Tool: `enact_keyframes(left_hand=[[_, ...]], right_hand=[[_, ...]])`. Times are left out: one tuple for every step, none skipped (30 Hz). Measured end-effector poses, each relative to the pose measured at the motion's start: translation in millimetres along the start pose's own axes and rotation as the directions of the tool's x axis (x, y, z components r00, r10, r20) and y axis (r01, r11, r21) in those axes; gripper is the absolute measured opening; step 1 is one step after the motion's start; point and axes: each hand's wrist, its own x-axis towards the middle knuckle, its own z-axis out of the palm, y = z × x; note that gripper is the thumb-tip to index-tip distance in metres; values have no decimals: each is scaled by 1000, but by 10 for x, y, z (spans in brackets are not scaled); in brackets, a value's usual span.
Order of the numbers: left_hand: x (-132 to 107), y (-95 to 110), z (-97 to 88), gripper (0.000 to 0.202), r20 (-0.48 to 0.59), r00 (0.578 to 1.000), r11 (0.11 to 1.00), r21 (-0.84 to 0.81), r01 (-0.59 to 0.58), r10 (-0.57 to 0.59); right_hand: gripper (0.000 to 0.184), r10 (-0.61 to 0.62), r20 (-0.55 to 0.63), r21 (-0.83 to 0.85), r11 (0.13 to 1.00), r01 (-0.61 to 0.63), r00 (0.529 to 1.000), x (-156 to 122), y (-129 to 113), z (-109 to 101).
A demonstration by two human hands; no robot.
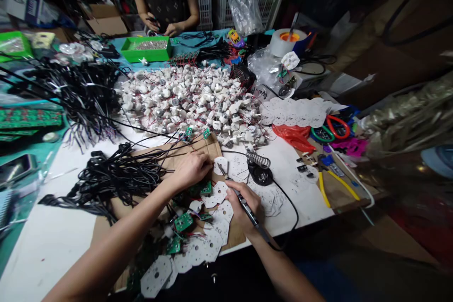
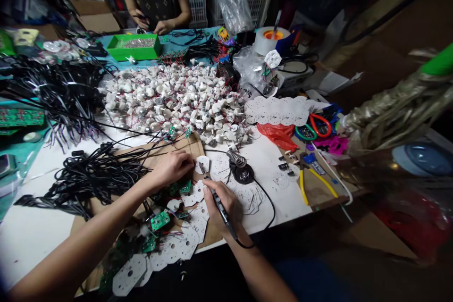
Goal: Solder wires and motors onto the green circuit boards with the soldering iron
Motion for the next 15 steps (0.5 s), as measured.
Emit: enact_keyframes(left_hand=[[4,0,4,16,4,1000,1000,11,6,-6],[8,1,6,15,10,1000,1000,18,12,-12],[12,1,6,14,17,1000,1000,21,19,-20],[16,2,4,13,24,999,999,21,25,-26],[20,3,1,13,31,999,999,16,29,-29],[23,4,-2,12,36,999,1000,11,29,-30],[27,4,-6,12,40,999,1000,6,28,-28],[30,2,-8,12,42,999,1000,3,24,-25],[32,-1,-8,12,42,999,1000,1,22,-22],[34,-6,-5,12,42,999,1000,-1,19,-19],[35,-12,-1,12,41,999,1000,-4,19,-18],[35,-19,5,12,38,999,1000,-8,18,-18],[35,-27,11,12,35,999,1000,-15,17,-16],[34,-35,17,12,34,999,1000,-21,14,-13],[33,-41,23,12,32,999,1000,-26,10,-9]], right_hand=[[23,-5,1,-2,1000,5,1000,4,-2,-2],[23,-10,5,-2,1000,10,1000,8,-7,-3],[23,-15,8,-1,1000,15,1000,12,-14,-4],[23,-19,9,0,1000,19,1000,17,-24,-5],[23,-22,10,1,1000,22,1000,21,-34,-6],[23,-24,11,1,1000,24,1000,25,-43,-6],[22,-25,12,-1,1000,25,1000,27,-51,-5],[22,-25,13,-1,1000,25,1000,28,-55,-4],[22,-25,12,1,1000,25,1000,28,-57,-2],[22,-26,13,4,1000,26,1000,28,-55,1],[23,-29,13,7,1000,29,999,27,-51,4],[23,-33,13,10,999,33,999,26,-46,7],[23,-39,16,10,999,39,999,26,-41,9],[22,-46,21,7,999,46,999,27,-37,11],[22,-52,25,2,999,52,998,29,-34,12]])
